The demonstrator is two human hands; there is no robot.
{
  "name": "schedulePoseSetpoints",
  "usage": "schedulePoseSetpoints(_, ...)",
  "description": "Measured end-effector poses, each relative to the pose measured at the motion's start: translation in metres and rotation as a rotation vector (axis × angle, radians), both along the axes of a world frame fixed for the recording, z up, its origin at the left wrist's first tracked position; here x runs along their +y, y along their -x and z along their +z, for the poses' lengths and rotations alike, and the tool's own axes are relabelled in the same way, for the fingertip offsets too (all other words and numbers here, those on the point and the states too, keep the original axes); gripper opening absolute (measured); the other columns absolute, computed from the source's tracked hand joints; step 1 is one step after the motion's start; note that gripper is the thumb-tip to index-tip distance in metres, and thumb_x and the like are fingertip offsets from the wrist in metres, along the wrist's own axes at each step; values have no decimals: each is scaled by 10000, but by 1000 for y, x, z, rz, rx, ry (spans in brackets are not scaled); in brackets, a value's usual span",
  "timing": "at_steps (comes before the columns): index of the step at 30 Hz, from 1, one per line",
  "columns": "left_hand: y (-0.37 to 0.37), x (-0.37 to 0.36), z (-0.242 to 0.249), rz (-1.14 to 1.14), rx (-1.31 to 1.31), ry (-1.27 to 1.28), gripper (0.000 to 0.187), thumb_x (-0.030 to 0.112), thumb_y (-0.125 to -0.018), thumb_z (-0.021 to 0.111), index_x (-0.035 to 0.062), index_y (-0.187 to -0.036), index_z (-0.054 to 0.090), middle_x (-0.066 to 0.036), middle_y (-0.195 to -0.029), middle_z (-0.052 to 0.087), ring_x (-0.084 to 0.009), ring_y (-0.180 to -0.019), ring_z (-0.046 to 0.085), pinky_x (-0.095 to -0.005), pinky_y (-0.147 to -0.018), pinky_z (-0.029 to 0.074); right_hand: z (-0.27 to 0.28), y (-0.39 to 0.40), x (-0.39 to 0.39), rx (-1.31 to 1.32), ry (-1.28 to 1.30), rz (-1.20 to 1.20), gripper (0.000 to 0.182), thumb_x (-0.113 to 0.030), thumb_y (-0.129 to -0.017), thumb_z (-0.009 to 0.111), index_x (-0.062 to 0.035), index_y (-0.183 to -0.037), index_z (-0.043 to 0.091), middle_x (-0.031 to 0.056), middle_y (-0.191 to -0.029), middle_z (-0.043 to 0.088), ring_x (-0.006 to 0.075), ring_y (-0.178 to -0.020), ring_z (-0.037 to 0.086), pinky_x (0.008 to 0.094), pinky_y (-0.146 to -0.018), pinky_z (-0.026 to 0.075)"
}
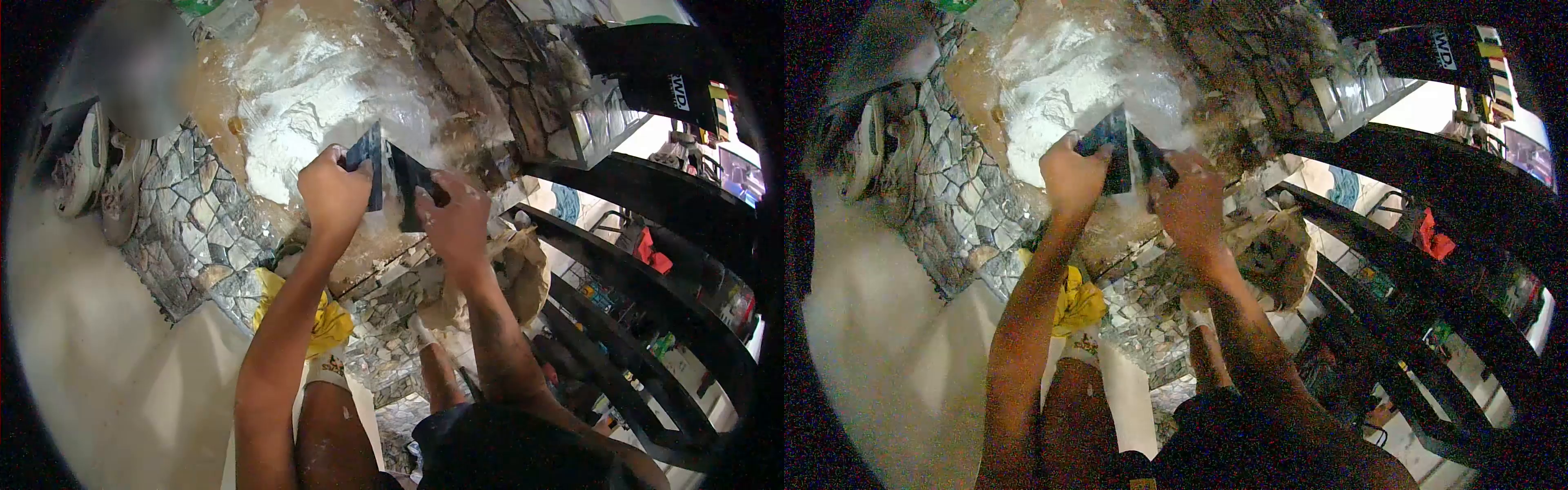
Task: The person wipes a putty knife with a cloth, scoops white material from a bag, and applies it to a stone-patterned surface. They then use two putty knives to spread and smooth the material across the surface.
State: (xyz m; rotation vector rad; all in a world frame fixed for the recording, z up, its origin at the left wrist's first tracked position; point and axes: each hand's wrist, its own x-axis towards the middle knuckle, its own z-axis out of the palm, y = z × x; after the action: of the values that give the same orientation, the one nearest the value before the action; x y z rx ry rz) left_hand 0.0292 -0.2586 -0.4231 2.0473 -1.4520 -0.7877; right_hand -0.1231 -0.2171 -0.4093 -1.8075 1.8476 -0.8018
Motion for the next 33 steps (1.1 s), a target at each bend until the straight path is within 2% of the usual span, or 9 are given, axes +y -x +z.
schedulePoseSetpoints(1,-1,-1,-1,5,-12,9,202,145,-631,695,-17,-695,593,-174,-606,588,-316,-555,594,-358,-541,455,-2,2,1,16,44,-14,205,-66,-697,662,22,-866,587,155,-768,594,251,-663,584,357,-603,438)
schedulePoseSetpoints(4,-5,-2,-3,51,23,48,207,154,-629,698,-12,-693,594,-167,-603,589,-309,-546,590,-357,-539,455,9,5,1,-76,-313,-176,250,-79,-721,659,18,-927,555,141,-737,581,232,-610,555,350,-571,426)
schedulePoseSetpoints(10,-1,15,26,49,33,-114,218,206,-650,679,11,-703,595,-156,-590,579,-305,-525,576,-358,-533,454,-28,10,-14,-113,96,-48,270,-85,-748,645,3,-947,484,122,-686,557,244,-548,507,348,-520,413)
schedulePoseSetpoints(14,7,21,17,-58,99,-84,205,210,-663,662,22,-689,584,-158,-584,562,-316,-527,564,-367,-538,451,-23,-14,-12,-192,-56,-107,218,-56,-754,625,4,-899,474,140,-688,553,232,-561,516,349,-524,414)
schedulePoseSetpoints(19,0,10,0,-140,-71,48,226,179,-640,657,3,-780,628,-196,-660,593,-350,-615,593,-392,-584,474,3,-32,-15,-257,-193,-127,212,-26,-742,611,14,-881,456,149,-668,542,208,-543,490,343,-506,397)
schedulePoseSetpoints(22,-5,2,-1,-101,-80,37,254,179,-626,664,-1,-803,636,-199,-665,598,-356,-628,597,-396,-598,479,7,-30,-13,-157,-111,-112,194,-47,-769,573,0,-897,436,205,-661,536,389,-613,559,425,-538,416)
schedulePoseSetpoints(25,-9,1,-2,-18,-33,57,255,184,-631,671,1,-803,635,-194,-672,603,-358,-628,597,-388,-605,481,14,-23,-16,-141,-221,-136,201,-45,-762,582,2,-904,447,210,-721,545,365,-638,560,413,-558,417)
schedulePoseSetpoints(31,-4,17,17,-7,56,58,266,226,-653,657,20,-822,642,-195,-672,604,-351,-617,598,-391,-620,481,2,-20,-30,-134,23,-224,215,-34,-704,633,8,-820,457,164,-653,532,260,-556,517,372,-533,407)
schedulePoseSetpoints(33,2,19,23,-95,11,-4,204,185,-659,674,14,-758,623,-167,-658,609,-290,-578,599,-359,-567,466,1,-27,-32,-105,55,-216,212,-35,-704,636,3,-809,455,148,-642,527,242,-546,507,361,-524,404)
